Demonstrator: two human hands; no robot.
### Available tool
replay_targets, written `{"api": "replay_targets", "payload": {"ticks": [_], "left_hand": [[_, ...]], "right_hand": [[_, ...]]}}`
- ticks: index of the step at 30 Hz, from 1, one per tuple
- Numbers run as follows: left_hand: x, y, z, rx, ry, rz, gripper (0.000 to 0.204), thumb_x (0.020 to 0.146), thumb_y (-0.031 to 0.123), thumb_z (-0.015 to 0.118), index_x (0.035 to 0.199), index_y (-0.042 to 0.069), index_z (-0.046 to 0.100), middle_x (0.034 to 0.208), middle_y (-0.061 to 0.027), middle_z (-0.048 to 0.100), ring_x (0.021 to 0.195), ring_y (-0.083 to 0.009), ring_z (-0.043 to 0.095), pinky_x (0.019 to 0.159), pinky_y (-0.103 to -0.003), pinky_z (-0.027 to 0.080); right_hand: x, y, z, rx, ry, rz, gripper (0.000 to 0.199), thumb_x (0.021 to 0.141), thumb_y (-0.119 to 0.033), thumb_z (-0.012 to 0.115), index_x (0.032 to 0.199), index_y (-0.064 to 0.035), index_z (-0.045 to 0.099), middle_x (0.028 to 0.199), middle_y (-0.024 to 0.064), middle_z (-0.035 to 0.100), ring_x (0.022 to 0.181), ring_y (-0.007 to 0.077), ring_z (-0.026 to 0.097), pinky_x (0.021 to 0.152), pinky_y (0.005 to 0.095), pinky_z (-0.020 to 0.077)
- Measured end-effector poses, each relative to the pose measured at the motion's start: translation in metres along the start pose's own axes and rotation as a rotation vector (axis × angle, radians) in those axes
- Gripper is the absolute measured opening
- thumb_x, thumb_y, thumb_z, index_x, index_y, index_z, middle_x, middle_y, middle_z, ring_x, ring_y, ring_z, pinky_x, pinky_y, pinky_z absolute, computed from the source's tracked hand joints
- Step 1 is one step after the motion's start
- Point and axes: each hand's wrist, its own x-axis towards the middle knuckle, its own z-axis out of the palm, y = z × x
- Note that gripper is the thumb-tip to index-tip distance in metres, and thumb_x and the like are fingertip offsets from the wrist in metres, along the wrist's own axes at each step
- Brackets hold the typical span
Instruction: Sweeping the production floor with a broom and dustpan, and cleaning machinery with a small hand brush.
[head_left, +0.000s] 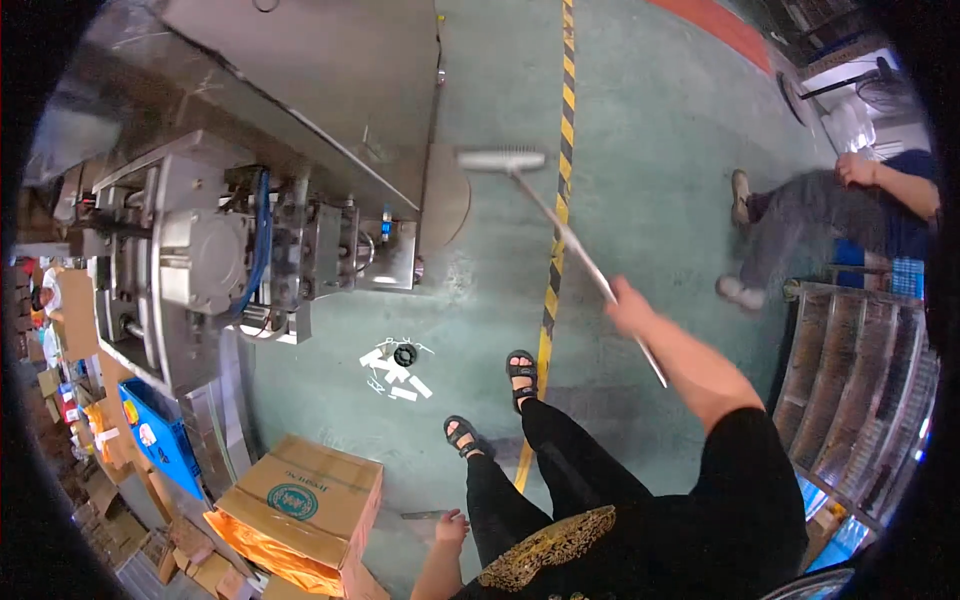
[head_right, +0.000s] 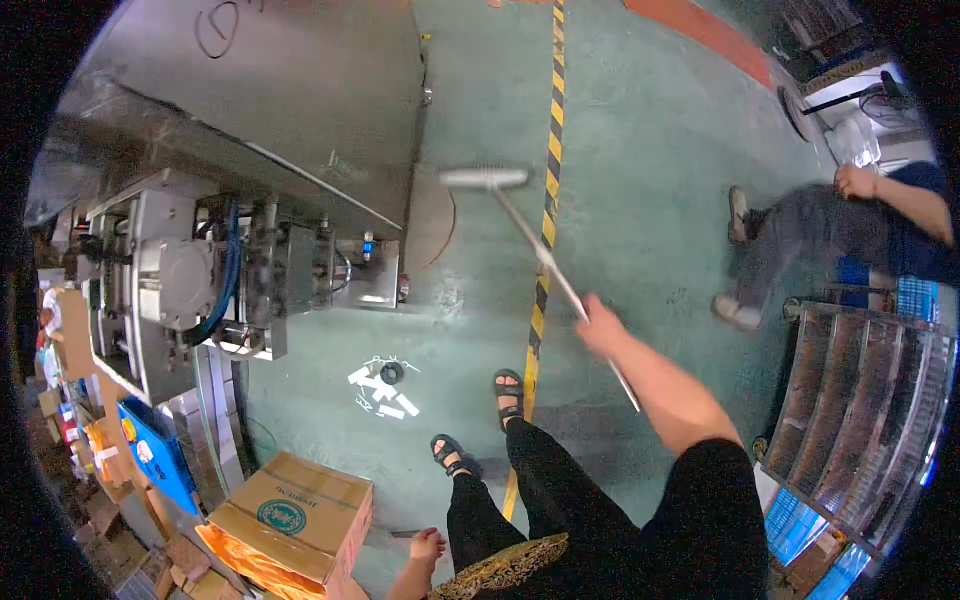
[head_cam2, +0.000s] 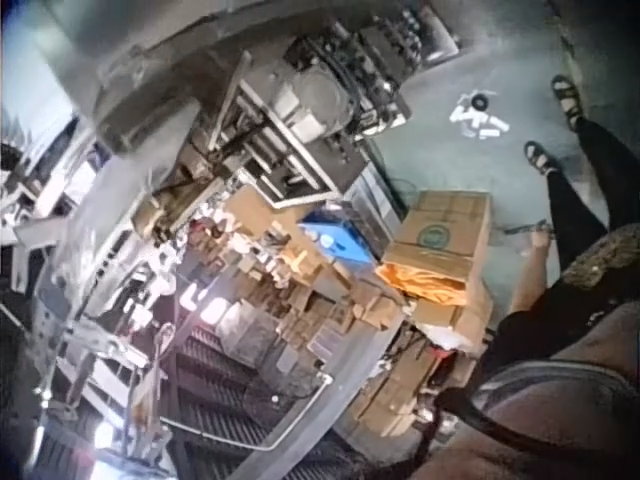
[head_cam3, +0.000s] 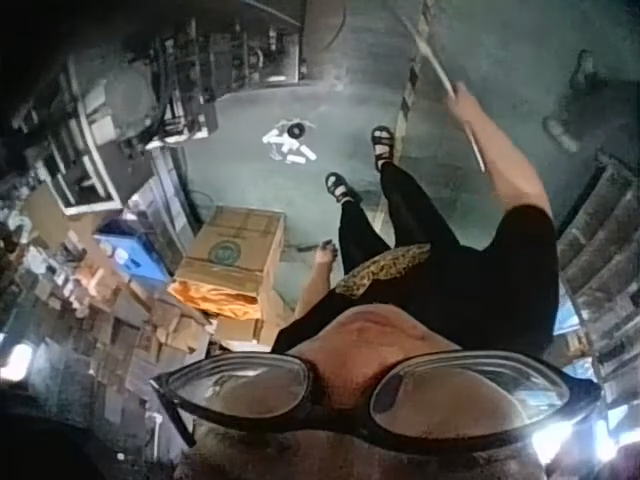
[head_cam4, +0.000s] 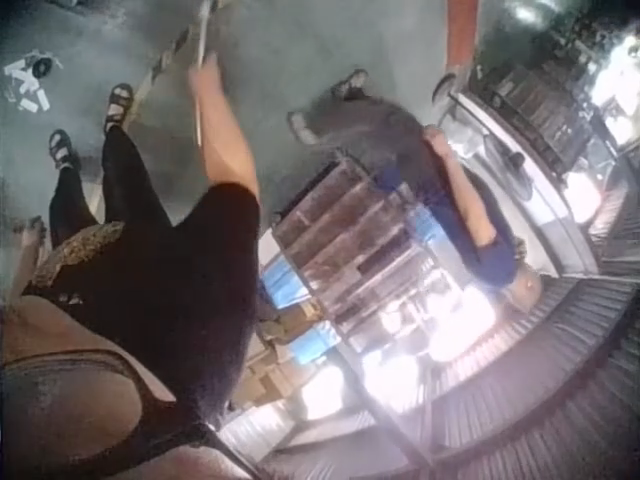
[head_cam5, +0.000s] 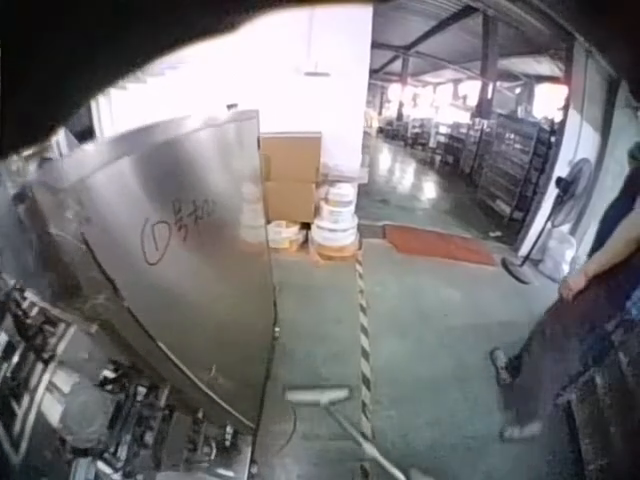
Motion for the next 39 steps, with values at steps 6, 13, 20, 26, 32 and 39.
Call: {"api": "replay_targets", "payload": {"ticks": [6,13,20,26,32,39], "left_hand": [[0.013,-0.012,0.011,0.004,0.013,-0.033,0.033,0.076,0.016,0.053,0.106,0.004,0.046,0.073,-0.0085,0.055,0.055,-0.0139,0.051,0.047,-0.026,0.041],[0.023,-0.021,0.025,0.053,0.018,0.048,0.032,0.075,0.013,0.049,0.104,0.0,0.048,0.065,-0.0098,0.055,0.054,-0.0147,0.053,0.048,-0.026,0.042],[0.003,0.004,0.045,0.152,-0.038,0.02,0.03,0.079,0.012,0.046,0.107,0.005,0.046,0.067,-0.008,0.055,0.053,-0.013,0.051,0.046,-0.025,0.04],[-0.011,0.013,0.048,0.138,-0.093,0.126,0.034,0.076,0.011,0.046,0.11,0.004,0.045,0.066,-0.008,0.054,0.051,-0.0128,0.049,0.043,-0.025,0.039],[-0.016,0.009,0.037,0.256,0.02,0.051,0.031,0.074,0.012,0.05,0.104,0.004,0.048,0.067,-0.0075,0.055,0.051,-0.0139,0.053,0.043,-0.024,0.041],[0.006,-0.011,0.03,0.251,-0.018,0.118,0.031,0.074,0.01,0.049,0.104,0.003,0.047,0.065,-0.008,0.055,0.049,-0.0144,0.051,0.041,-0.026,0.04]], "right_hand": [[0.203,-0.069,-0.004,0.177,-0.108,-0.067,0.035,0.076,-0.016,0.042,0.108,-0.0023,0.042,0.083,0.0217,0.056,0.072,0.0295,0.058,0.058,0.0382,0.0455],[0.215,0.004,0.038,-0.235,0.228,0.017,0.029,0.085,-0.024,0.033,0.104,-0.0052,0.042,0.088,0.0231,0.055,0.082,0.04,0.052,0.069,0.0453,0.0416],[-0.023,0.1,0.071,-0.172,-0.214,0.204,0.031,0.087,-0.029,0.028,0.105,-0.0062,0.038,0.075,0.0228,0.056,0.07,0.0396,0.054,0.06,0.0482,0.0414],[-0.19,0.1,0.116,-0.066,-0.527,0.235,0.035,0.084,-0.026,0.035,0.114,-0.007,0.034,0.088,0.0254,0.054,0.082,0.0414,0.052,0.07,0.0479,0.0406],[-0.256,0.122,0.05,0.132,-0.38,0.247,0.043,0.084,-0.032,0.039,0.12,-0.009,0.035,0.102,0.0208,0.051,0.094,0.0363,0.049,0.079,0.0419,0.0394],[-0.182,0.195,0.006,0.072,0.207,0.266,0.046,0.081,-0.027,0.045,0.123,-0.0126,0.031,0.094,0.0186,0.055,0.083,0.0327,0.055,0.071,0.0406,0.043]]}}
